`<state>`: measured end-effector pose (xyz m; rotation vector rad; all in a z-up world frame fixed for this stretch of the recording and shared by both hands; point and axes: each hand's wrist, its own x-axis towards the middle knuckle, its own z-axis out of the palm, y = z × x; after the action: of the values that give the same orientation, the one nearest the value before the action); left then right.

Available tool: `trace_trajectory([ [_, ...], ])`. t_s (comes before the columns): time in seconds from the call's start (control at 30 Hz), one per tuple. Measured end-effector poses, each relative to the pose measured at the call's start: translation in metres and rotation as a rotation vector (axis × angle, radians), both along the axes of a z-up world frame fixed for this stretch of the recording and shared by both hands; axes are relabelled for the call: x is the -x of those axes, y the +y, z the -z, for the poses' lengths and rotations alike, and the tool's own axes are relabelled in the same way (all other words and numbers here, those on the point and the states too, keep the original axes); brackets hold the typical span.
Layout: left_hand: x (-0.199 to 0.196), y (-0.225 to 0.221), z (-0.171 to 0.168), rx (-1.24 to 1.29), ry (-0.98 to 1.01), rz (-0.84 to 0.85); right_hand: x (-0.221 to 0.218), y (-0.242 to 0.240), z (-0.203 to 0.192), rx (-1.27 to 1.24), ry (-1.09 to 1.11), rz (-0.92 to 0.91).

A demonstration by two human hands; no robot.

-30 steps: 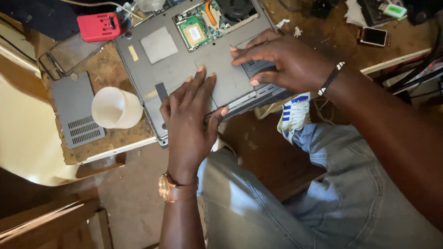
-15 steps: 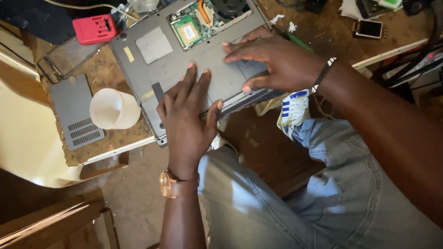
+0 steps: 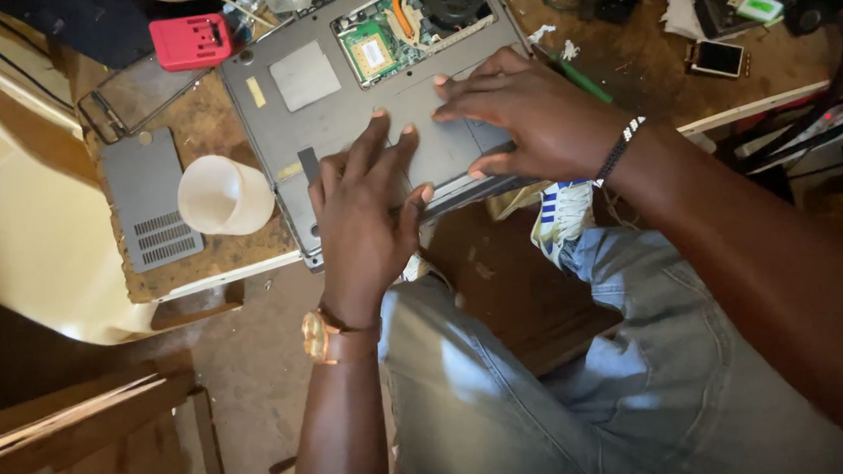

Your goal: Repairing a laptop by removing the back panel and adjusting internal components using a screwdriver

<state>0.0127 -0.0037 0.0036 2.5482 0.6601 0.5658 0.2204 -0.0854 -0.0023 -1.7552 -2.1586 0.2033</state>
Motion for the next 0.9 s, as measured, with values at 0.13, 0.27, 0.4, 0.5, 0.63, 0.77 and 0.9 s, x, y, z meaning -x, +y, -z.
trace_trajectory([
  [0.13, 0.005, 0.003, 0.012, -0.099, -0.03, 0.008, 0.003, 0.001, -0.004, 0.007, -0.024, 0.008],
  [0.27, 0.002, 0.003, 0.013, -0.08, 0.018, 0.027, 0.011, -0.001, -0.01, 0.089, 0.074, 0.099],
  [0.4, 0.001, 0.004, 0.012, -0.022, -0.018, -0.013, 0.02, 0.002, -0.006, -0.012, 0.063, 0.138],
  [0.5, 0.001, 0.006, 0.017, -0.041, -0.029, 0.014, 0.018, 0.002, -0.003, 0.041, 0.006, 0.144],
  [0.63, 0.001, 0.005, 0.015, -0.036, -0.024, 0.012, 0.01, 0.001, 0.002, 0.065, -0.02, 0.115],
  [0.77, -0.002, 0.004, 0.015, -0.032, 0.006, -0.067, 0.01, 0.005, 0.0, 0.003, -0.083, 0.046],
  [0.9, -0.002, 0.005, 0.014, 0.035, -0.042, -0.073, 0.013, 0.01, -0.015, 0.053, -0.252, 0.104],
])
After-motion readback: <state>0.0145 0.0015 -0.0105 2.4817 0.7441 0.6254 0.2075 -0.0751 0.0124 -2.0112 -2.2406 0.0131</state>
